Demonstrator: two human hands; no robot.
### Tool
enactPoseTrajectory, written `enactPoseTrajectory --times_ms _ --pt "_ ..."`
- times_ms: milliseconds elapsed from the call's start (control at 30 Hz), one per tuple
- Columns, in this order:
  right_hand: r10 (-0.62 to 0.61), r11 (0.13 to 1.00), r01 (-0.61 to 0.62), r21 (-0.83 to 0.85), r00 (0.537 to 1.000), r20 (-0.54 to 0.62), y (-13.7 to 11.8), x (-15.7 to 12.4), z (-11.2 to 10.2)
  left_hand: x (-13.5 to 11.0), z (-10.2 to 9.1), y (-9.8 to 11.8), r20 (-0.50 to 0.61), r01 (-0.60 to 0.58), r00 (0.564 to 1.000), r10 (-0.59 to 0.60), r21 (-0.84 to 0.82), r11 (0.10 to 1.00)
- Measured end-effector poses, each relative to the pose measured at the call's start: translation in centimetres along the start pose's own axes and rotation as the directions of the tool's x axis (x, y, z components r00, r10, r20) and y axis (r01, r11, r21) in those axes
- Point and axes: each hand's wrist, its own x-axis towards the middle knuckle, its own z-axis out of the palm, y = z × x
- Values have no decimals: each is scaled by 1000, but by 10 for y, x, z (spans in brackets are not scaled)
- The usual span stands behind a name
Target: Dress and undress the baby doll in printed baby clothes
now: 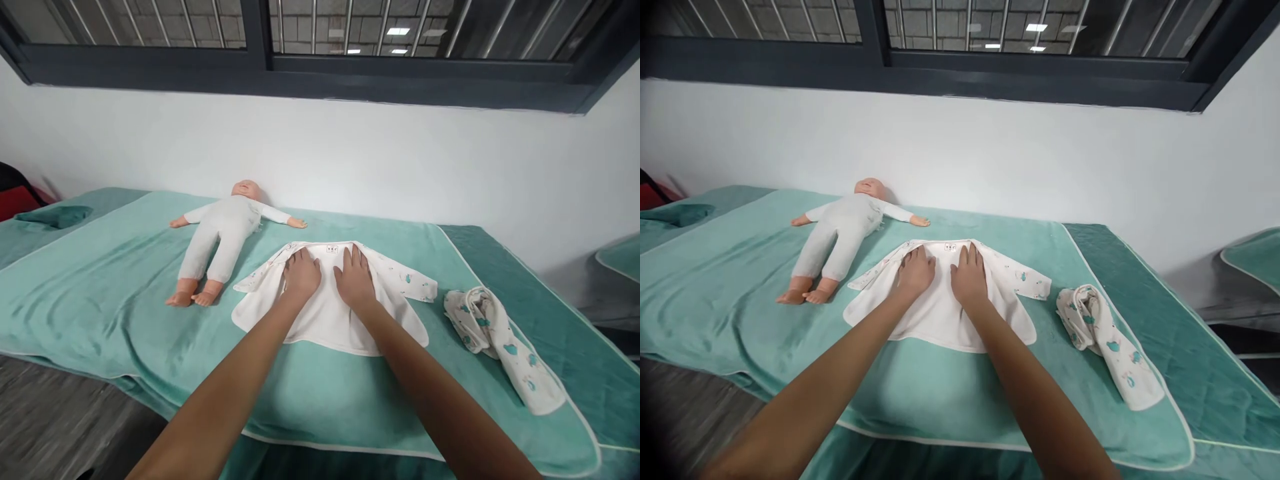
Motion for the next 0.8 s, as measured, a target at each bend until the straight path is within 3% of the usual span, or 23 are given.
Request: enactPoseTrajectory --times_ms 100,267,400,633,800 --pt "-72 997 72 5 997 4 11 19 1 16 7 1 -24 27 999 -28 -35 999" --pt "-29 999 28 37 999 29 32 50 6 50 25 -12 -13 -131 991 131 23 991" --pt "-26 999 24 38 998 54 36 56 12 64 34 -17 22 -174 985 173 36 984" --pt "-38 998 42 -43 994 103 32 58 15 63 34 -14 38 -180 983 178 67 981" --pt "-5 997 12 -73 995 102 9 53 16 52 33 -9 26 -163 987 161 72 984"
